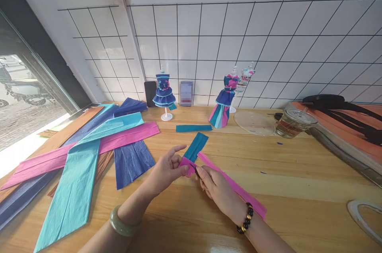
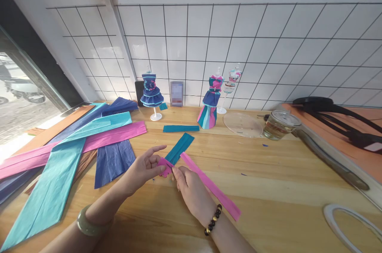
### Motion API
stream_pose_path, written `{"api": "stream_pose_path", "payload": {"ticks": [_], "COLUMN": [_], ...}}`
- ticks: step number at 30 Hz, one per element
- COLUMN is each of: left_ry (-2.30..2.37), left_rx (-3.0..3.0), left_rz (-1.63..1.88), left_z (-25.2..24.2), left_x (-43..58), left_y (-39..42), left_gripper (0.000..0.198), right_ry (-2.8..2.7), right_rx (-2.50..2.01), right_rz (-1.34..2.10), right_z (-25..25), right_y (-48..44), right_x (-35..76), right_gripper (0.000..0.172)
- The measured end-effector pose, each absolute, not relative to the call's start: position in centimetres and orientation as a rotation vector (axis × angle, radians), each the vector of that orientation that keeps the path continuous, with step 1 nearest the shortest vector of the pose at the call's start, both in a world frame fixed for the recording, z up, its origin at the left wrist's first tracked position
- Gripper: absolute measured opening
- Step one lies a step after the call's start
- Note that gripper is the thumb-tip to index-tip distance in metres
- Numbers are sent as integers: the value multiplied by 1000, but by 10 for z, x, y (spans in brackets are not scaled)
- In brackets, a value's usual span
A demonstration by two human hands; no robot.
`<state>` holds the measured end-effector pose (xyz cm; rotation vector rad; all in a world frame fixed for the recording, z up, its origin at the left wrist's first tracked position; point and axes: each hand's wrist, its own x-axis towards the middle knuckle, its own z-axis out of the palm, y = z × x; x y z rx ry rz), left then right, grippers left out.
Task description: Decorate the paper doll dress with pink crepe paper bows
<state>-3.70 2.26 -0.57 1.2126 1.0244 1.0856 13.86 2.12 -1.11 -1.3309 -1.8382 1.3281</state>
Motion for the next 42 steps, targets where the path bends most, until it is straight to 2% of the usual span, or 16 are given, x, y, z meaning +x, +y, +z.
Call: {"api": "stream_pose_path", "payload": {"ticks": [42], "left_ry": [1057], "left_rx": [1210], "left_rz": [1126], "left_z": [1], "left_x": [-38], "left_y": [23], "left_gripper": [59], "right_ry": [-1892], "right_rx": [-1349], "right_rz": [1287], "right_z": [-12], "right_y": [21], "right_x": [140], "right_gripper": [42]}}
